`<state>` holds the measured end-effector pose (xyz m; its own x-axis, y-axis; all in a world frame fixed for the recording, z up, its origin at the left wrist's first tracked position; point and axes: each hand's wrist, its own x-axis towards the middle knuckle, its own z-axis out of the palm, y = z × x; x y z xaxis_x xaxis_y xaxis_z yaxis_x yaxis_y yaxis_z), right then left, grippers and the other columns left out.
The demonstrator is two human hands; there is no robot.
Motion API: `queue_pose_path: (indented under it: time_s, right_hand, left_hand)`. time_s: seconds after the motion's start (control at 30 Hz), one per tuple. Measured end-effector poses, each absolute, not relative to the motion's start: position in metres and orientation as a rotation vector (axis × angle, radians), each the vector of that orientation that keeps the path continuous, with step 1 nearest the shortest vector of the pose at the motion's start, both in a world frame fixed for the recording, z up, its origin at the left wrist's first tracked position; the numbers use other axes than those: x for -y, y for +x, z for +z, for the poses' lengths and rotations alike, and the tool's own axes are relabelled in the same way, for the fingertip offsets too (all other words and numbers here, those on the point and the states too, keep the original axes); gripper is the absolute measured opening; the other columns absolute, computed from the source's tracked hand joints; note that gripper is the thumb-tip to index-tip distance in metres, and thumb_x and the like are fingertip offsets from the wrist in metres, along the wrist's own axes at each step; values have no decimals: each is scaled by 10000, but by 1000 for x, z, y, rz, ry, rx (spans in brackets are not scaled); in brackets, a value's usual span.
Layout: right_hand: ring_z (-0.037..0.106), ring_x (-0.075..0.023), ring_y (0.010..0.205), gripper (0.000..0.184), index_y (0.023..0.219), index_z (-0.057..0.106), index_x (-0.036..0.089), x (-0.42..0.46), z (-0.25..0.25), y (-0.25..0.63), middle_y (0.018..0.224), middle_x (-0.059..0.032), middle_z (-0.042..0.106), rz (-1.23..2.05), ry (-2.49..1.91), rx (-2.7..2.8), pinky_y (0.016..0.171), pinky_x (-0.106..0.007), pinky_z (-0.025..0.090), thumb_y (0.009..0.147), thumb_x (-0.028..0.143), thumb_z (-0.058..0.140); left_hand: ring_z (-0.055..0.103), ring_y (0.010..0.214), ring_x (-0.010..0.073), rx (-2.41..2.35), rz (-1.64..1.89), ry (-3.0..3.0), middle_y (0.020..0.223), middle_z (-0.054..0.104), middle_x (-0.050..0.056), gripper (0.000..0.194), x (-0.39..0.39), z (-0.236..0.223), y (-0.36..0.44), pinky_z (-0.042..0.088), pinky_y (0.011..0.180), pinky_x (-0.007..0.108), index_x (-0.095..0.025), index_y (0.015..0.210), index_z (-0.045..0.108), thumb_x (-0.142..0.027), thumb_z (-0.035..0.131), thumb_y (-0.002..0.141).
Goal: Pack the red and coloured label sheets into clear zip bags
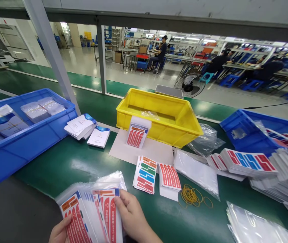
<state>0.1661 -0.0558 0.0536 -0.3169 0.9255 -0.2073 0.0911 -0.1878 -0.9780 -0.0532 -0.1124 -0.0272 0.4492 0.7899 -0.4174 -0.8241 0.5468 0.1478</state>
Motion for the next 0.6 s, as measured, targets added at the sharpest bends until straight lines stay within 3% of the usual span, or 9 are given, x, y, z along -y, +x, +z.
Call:
queue_pose_path:
  time_s: [0.1,0.2,0.27,0.33,0.43,0.5,0.6]
  right_hand:
    - [617,-237,902,405,1115,562,174,52,42,177,1040,-109,646,1530,-1280,1288,827,-383,472,824,450,513]
    - [473,-259,1160,484,1219,494,213,54,36,179,1311,-116,473,1240,-1403,1343,983,-410,363,790,426,566]
    - [489,-258,1140,429,1180,535,216,58,40,173,1264,-99,523,1288,-1370,1467,973,-394,372,811,433,534]
    - [594,-233,954,361,1056,612,201,61,49,165,1038,-72,654,1525,-1258,1591,851,-350,457,853,455,454]
    - [614,-194,773,401,849,646,175,63,57,157,817,-38,681,1602,-1201,1626,719,-292,478,880,478,386]
    - [611,-193,760,386,857,631,169,61,55,159,821,-46,680,1526,-1238,1540,716,-295,475,881,472,392]
    - [623,-214,837,371,1073,564,177,56,43,169,991,-83,662,1523,-1287,1410,761,-332,486,872,456,424]
  left_hand:
    - [568,1070,334,-413,988,-74,1000,704,126,280,111,-26,-54,294,1024,523,-169,944,715,-214,459,839]
    - [527,1119,337,-453,999,-82,1014,696,131,282,111,-26,-54,292,1021,540,-162,979,699,-193,454,841]
    - [530,1114,337,-507,1005,-99,986,707,127,267,111,-28,-54,305,1010,550,-164,973,700,-173,475,829]
    - [546,1094,337,-550,1001,-109,951,720,123,255,112,-30,-54,320,998,553,-162,966,701,-155,495,815]
    - [564,1072,336,-568,1011,-94,933,726,125,246,113,-32,-55,326,992,549,-157,959,703,-154,507,809]
    - [572,1065,329,-565,1015,-96,935,726,121,241,113,-31,-56,325,998,536,-160,935,713,-157,506,812]
    - [582,1055,318,-537,1011,-123,936,727,112,246,113,-28,-57,320,1010,508,-169,903,725,-162,495,817]
